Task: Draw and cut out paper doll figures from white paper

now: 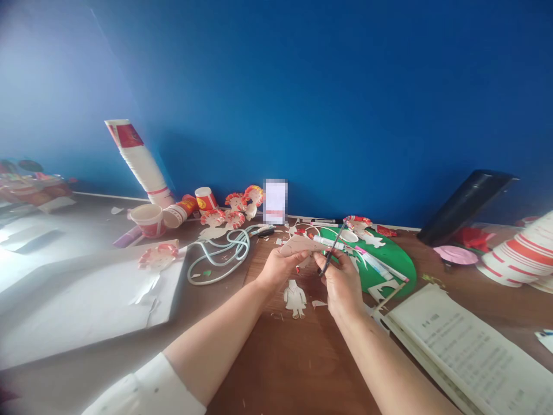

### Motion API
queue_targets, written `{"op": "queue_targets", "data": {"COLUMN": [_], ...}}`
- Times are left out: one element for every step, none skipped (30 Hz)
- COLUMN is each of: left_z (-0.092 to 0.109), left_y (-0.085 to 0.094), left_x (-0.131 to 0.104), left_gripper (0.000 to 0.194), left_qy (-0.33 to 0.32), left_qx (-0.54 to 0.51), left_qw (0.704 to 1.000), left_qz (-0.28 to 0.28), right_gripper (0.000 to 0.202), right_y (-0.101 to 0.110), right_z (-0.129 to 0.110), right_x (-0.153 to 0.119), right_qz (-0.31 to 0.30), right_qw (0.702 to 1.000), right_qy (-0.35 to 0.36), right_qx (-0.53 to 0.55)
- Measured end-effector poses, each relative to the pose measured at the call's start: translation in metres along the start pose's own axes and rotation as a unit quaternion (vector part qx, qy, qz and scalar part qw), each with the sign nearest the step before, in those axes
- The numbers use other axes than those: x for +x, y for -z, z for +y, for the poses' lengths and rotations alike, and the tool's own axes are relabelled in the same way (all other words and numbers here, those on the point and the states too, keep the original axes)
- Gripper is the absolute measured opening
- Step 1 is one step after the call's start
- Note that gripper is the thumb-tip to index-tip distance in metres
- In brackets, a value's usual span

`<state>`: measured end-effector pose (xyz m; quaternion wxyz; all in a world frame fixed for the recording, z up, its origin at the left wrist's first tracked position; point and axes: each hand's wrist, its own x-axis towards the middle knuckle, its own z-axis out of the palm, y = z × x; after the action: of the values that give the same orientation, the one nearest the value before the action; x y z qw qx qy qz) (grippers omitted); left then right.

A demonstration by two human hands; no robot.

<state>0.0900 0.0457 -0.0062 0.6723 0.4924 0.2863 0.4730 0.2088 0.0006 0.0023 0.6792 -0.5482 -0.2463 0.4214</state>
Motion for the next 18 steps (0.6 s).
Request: {"op": "queue_targets", "data": {"left_z": [0.0,0.001,0.001,0.001,0.001,0.0,-0.001,-0.001,-0.002,-0.003,-0.004,-0.004,-0.004,-0.003,-0.003,-0.002,-0.001,0.0], "left_y": [-0.002,-0.003,-0.004,-0.005,-0.006,-0.007,-0.007,-0.009,-0.01,-0.011,-0.012,-0.013,-0.014,-0.013,-0.012,-0.011,-0.008,-0.006], "left_x": [-0.001,-0.001,-0.002,-0.003,-0.004,-0.005,-0.005,-0.006,-0.006,-0.006,-0.006,-0.005,-0.004,-0.003,-0.002,0.0,0.002,0.003], "left_gripper": [0.037,0.036,0.035,0.034,0.033,0.031,0.031,0.03,0.029,0.029,0.028,0.027,0.027,0.026,0.026,0.027,0.028,0.031], "left_qy": [-0.006,-0.01,-0.012,-0.012,-0.012,-0.014,-0.02,-0.029,-0.039,-0.045,-0.047,-0.043,-0.034,-0.022,-0.01,0.001,0.008,0.014], "left_qx": [0.011,0.023,0.035,0.045,0.052,0.056,0.058,0.058,0.055,0.05,0.046,0.043,0.039,0.032,0.021,0.003,-0.023,-0.052], "left_qw": [1.0,0.999,0.999,0.998,0.998,0.998,0.997,0.997,0.997,0.996,0.996,0.996,0.995,0.994,0.992,0.99,0.987,0.985], "left_qz": [0.014,0.025,0.033,0.036,0.037,0.037,0.037,0.039,0.043,0.05,0.061,0.072,0.087,0.105,0.124,0.141,0.158,0.167], "right_gripper": [0.034,0.034,0.033,0.033,0.032,0.032,0.031,0.03,0.029,0.029,0.029,0.03,0.031,0.032,0.034,0.035,0.037,0.038], "right_y": [0.0,-0.001,-0.001,-0.001,-0.002,-0.002,-0.002,-0.002,-0.002,-0.002,-0.002,-0.002,-0.002,-0.002,-0.001,-0.001,-0.001,-0.001], "right_z": [0.0,0.001,0.001,0.002,0.002,0.003,0.003,0.003,0.003,0.004,0.004,0.005,0.006,0.007,0.007,0.007,0.007,0.007], "right_x": [0.001,0.001,0.002,0.002,0.003,0.003,0.003,0.003,0.004,0.004,0.004,0.005,0.005,0.006,0.006,0.006,0.005,0.004], "right_qz": [0.003,0.004,0.004,0.003,0.002,0.0,-0.001,-0.002,-0.004,-0.005,-0.005,-0.005,-0.003,-0.001,0.001,0.002,0.001,-0.001], "right_qw": [1.0,1.0,0.999,0.999,0.999,0.999,0.998,0.998,0.998,0.998,0.998,0.998,0.998,0.998,0.998,0.998,0.998,0.999], "right_qy": [-0.01,-0.018,-0.024,-0.027,-0.029,-0.03,-0.029,-0.028,-0.026,-0.022,-0.019,-0.015,-0.012,-0.009,-0.007,-0.003,0.008,0.024], "right_qx": [0.011,0.02,0.026,0.032,0.038,0.045,0.05,0.056,0.06,0.063,0.066,0.068,0.068,0.068,0.068,0.064,0.056,0.041]}}
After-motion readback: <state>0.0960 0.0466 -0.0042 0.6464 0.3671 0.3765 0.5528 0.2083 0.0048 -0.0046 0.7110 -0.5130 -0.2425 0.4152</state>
